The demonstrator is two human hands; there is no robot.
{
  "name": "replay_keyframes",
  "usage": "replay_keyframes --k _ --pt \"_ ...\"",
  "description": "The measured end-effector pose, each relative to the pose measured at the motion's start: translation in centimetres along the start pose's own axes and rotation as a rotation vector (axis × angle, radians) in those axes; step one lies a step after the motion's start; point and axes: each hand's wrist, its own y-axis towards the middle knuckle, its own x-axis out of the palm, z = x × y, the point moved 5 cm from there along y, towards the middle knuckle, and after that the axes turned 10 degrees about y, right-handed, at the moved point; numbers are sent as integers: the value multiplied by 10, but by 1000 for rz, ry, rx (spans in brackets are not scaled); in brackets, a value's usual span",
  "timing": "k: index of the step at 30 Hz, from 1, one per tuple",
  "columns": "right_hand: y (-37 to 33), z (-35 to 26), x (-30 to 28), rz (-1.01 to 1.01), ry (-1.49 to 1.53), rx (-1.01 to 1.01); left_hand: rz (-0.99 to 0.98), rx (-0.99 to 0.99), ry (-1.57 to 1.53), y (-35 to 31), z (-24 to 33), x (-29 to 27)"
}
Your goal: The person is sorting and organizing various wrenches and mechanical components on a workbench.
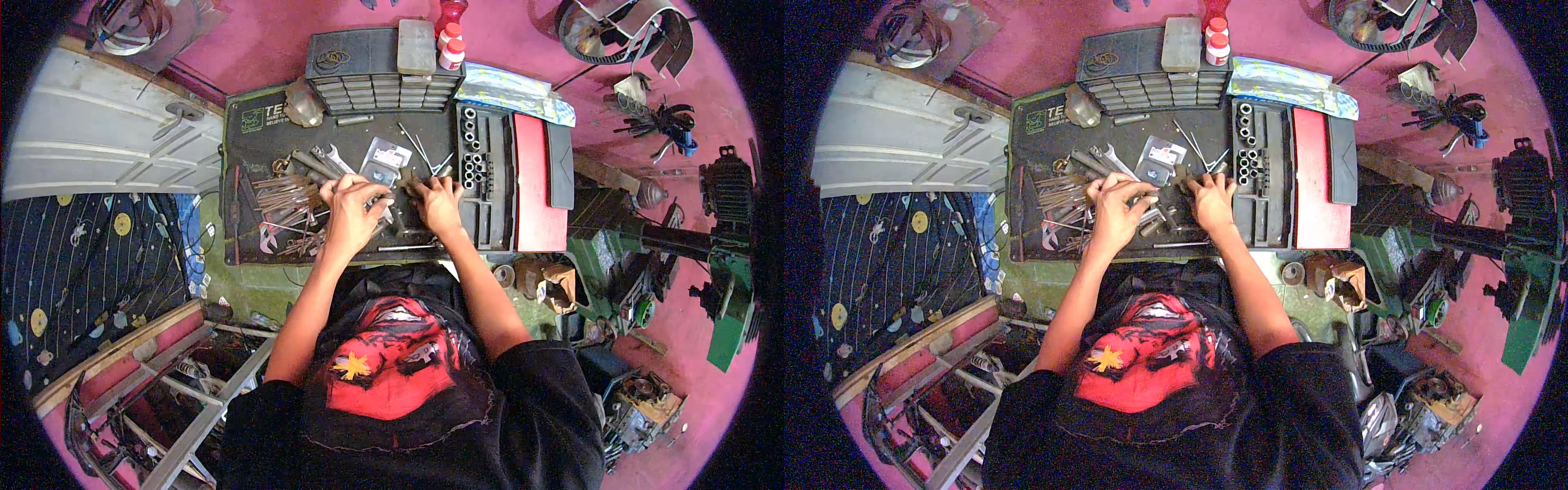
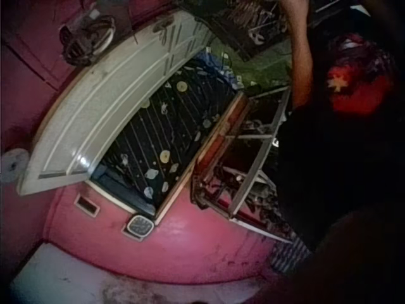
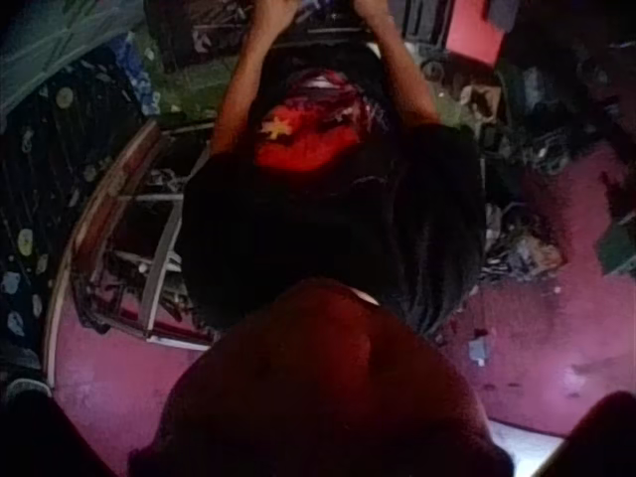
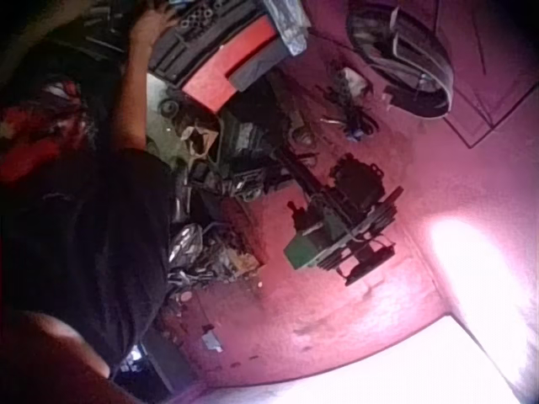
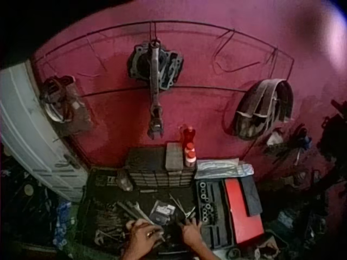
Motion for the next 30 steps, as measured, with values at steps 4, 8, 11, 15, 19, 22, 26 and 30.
replay_keyframes --k 4,8,11,15,19,22,26,30 --pt "-3 14 4 170 59 -9 46 2 22 17 11 -10" --pt "-5 15 -38 300 203 143 119 -86 55 23 -5 -3" --pt "3 -17 -84 371 286 47 143 -164 67 31 -11 10" --pt "17 -62 -89 386 306 -169 190 -207 29 36 -21 37" --pt "13 -49 -35 319 283 -194 142 -327 1 37 -42 52" --pt "0 -39 -20 199 155 -248 139 -313 -6 30 -64 53" --pt "-31 6 2 156 139 -72 133 -285 21 31 -58 54" --pt "-21 -12 -10 238 180 -68 137 -244 65 31 -51 47"
